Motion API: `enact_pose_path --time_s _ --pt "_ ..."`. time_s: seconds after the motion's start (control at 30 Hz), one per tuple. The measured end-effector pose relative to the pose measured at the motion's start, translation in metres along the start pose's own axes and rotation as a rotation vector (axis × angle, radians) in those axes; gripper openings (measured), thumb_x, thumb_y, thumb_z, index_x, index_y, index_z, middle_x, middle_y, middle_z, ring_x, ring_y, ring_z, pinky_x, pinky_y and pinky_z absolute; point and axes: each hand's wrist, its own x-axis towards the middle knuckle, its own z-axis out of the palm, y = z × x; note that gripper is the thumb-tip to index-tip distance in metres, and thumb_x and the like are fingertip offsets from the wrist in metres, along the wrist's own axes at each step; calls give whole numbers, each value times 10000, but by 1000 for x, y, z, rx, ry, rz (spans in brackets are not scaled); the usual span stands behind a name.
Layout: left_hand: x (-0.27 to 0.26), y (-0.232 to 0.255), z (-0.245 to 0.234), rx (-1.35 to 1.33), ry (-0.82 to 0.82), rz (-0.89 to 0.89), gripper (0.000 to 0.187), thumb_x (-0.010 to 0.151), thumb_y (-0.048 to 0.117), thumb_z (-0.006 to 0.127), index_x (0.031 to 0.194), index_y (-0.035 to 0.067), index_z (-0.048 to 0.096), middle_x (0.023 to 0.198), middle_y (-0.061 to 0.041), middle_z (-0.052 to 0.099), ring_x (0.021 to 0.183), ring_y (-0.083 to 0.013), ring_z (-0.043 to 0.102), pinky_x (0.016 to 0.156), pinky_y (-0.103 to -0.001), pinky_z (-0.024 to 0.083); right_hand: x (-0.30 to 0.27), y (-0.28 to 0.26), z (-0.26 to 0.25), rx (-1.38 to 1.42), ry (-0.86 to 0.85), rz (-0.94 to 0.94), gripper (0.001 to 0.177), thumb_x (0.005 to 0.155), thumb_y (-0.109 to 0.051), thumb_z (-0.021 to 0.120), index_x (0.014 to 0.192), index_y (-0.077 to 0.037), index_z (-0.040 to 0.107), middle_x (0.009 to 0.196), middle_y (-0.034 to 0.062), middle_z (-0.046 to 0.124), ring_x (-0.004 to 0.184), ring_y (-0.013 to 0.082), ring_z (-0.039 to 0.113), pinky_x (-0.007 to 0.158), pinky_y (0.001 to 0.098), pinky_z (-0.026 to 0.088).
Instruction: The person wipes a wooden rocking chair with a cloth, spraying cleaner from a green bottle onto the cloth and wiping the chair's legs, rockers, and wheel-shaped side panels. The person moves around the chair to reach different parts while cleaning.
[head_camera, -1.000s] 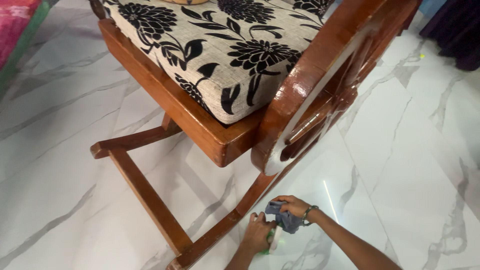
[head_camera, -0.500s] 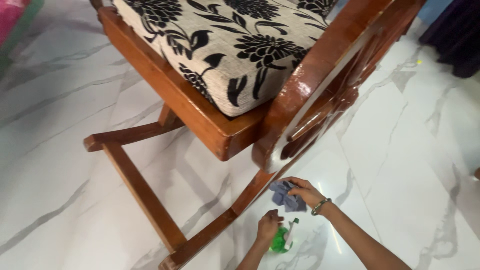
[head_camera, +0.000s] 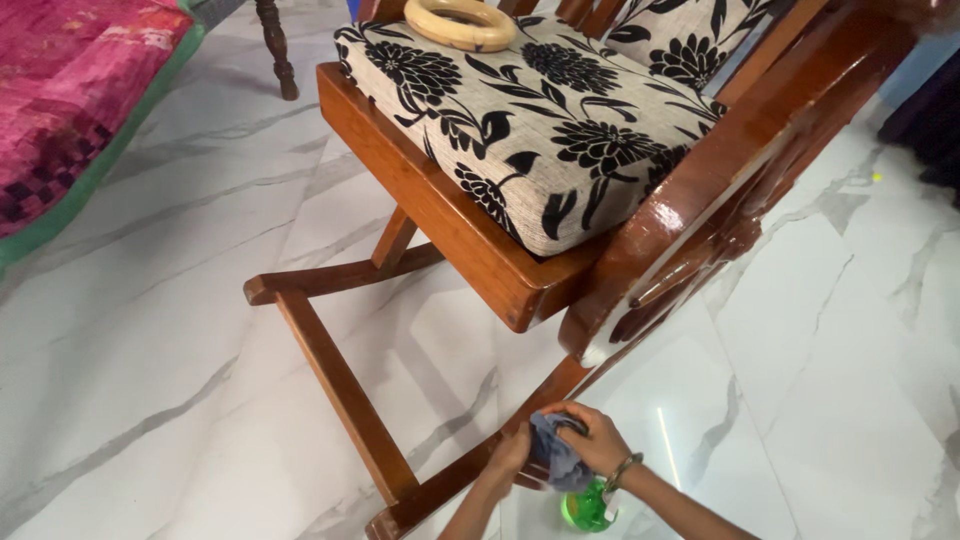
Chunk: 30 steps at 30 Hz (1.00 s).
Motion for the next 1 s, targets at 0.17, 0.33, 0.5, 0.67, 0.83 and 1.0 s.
enact_pose_path --time_s 0.17,0.33,0.5,0.67,0.83,1.0 --pt "-20 40 -50 1360 454 148 612 1044 535 456 1316 10 613 1361 -225 599 1269 -358 570 1009 -490 504 16 13 7 -1227 571 -972 416 822 -103 616 1230 -138 686 1404 73 625 1141 322 621 979 420 511" --pt "-75 77 -121 1713 707 -104 776 1030 454 506 1593 28 185 1663 -227 160 1522 -429 187 1177 -693 171 72 64 9 -1455 680 -894 434 847 -141 606 1274 -82 662 1491 153 526 1142 398 559 1084 608 386" --pt "-120 78 -172 1614 716 -344 1159 906 581 688 1618 13 -29 1678 -287 -15 1538 -498 90 1185 -720 108 85 124 88 -1536 345 -848 547 841 -160 601 1362 -4 538 1518 202 438 1264 418 496 1060 617 379" --pt "-105 61 -207 1580 559 -413 1521 644 625 922 1612 -74 -20 1664 -359 62 1544 -479 96 1226 -652 89 87 106 62 -1456 384 -571 672 866 -97 593 1524 -49 468 1456 104 485 1179 319 520 1025 533 435" --pt "-62 40 -229 1651 518 -338 1560 586 559 980 1593 -133 10 1654 -342 86 1532 -573 1 1240 -583 105 84 90 25 -1346 865 -565 565 821 -100 646 1373 -50 531 1536 56 457 1105 350 543 1030 526 457" --pt "-56 38 -233 1659 480 -325 1455 588 504 980 1578 -107 107 1691 -288 32 1532 -596 -18 1260 -614 127 95 121 109 -1393 554 -499 649 812 -86 664 1437 21 526 1564 73 413 1210 347 520 1102 486 440"
